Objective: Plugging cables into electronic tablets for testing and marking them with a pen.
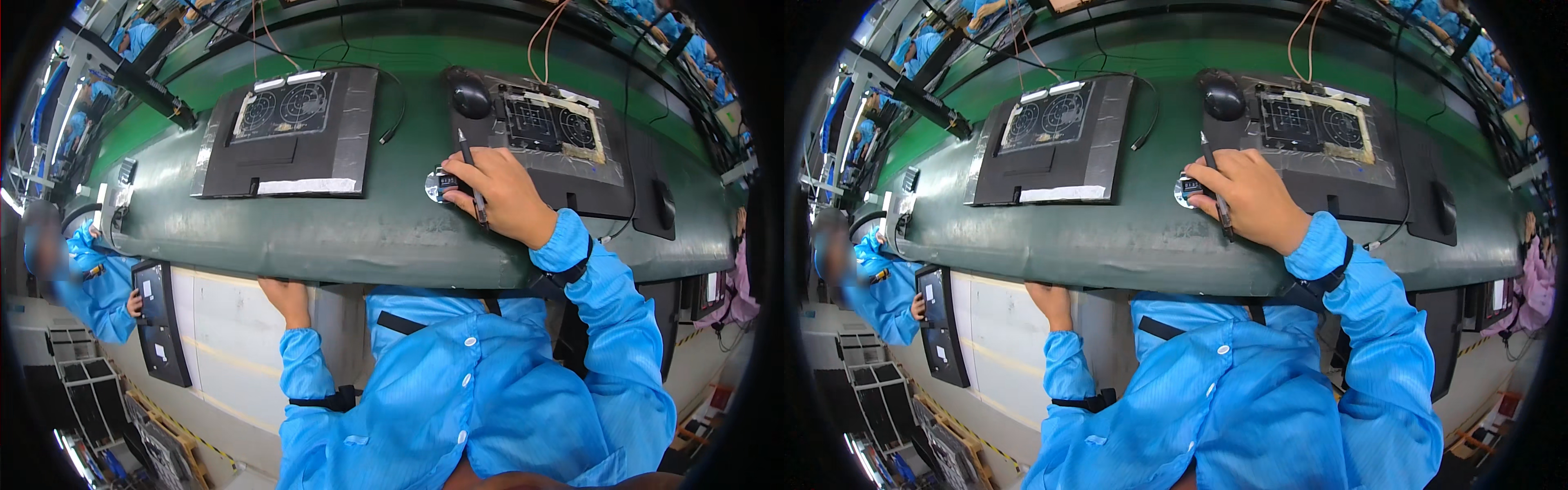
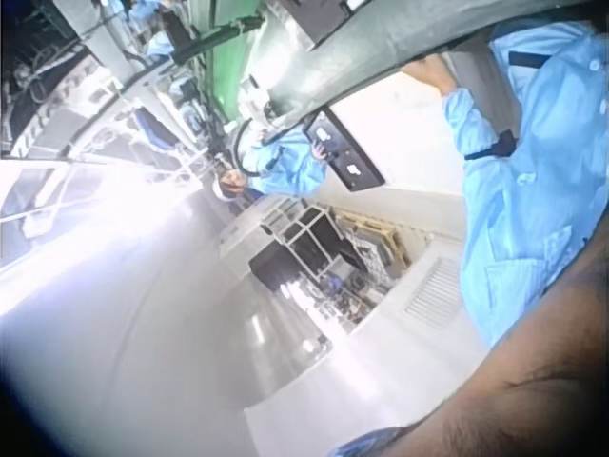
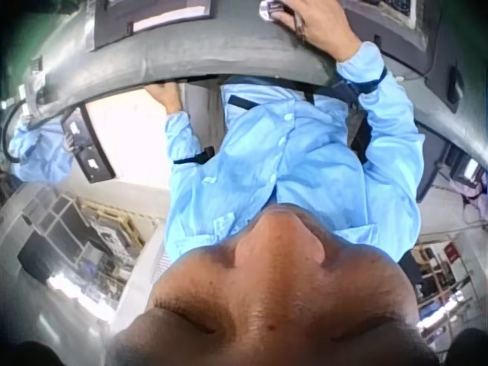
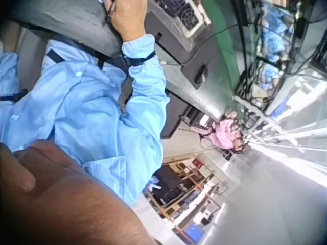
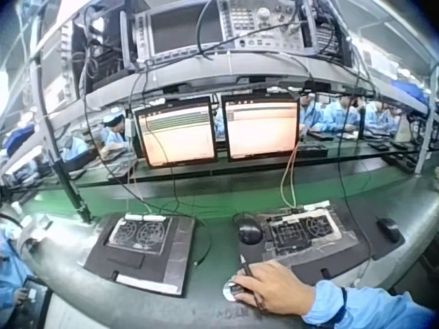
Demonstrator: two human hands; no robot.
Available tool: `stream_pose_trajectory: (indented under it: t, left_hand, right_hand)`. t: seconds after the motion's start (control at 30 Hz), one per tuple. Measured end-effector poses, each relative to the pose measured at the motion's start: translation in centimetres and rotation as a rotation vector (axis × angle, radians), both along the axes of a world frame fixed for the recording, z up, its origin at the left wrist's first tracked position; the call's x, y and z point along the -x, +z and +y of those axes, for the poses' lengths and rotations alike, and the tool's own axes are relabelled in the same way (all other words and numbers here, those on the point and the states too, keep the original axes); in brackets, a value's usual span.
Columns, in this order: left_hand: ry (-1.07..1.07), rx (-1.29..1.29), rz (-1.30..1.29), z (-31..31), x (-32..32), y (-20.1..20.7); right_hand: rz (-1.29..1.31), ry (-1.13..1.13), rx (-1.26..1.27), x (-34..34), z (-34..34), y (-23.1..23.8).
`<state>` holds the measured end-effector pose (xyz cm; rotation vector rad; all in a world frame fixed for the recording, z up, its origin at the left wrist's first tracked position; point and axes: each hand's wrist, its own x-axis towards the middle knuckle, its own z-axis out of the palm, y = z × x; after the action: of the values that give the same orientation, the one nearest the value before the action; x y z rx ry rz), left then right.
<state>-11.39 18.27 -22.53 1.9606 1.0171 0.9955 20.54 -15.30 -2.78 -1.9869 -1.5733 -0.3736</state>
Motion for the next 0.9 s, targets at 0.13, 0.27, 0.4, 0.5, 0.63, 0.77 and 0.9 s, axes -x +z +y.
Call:
stream_pose_trajectory:
  t: [0.13,0.27,0.4,0.5,0.63,0.77,0.9]
  left_hand:
    - [-0.041,0.014,0.032,0.6,-0.3,0.2]
    - [-0.125,-0.087,0.245,0.5,-0.8,1.3]
    - [-0.233,-0.308,0.403,-1.0,-1.5,1.4]
    - [-0.345,-0.526,0.545,-2.2,-1.9,0.5]
    - [-0.369,-0.504,0.694,-2.5,-2.1,0.1]
    - [-0.368,-0.561,0.673,-2.6,-2.4,0.4]
    - [-0.358,-0.604,0.729,-2.8,-2.4,0.3]
  right_hand:
    - [0.026,-0.012,-0.022,0.1,0.2,-0.3]
    - [0.028,-0.015,-0.025,0.0,-0.1,-0.5]
    - [0.031,-0.033,-0.034,0.1,-0.3,-0.7]
    - [0.017,-0.027,-0.047,0.2,-0.1,-0.8]
    - [0.017,-0.015,-0.052,0.1,-0.2,-0.7]
    - [0.138,-0.044,-0.034,0.1,-0.8,-0.7]
    - [0.175,-0.027,-0.204,0.2,-1.0,-0.7]
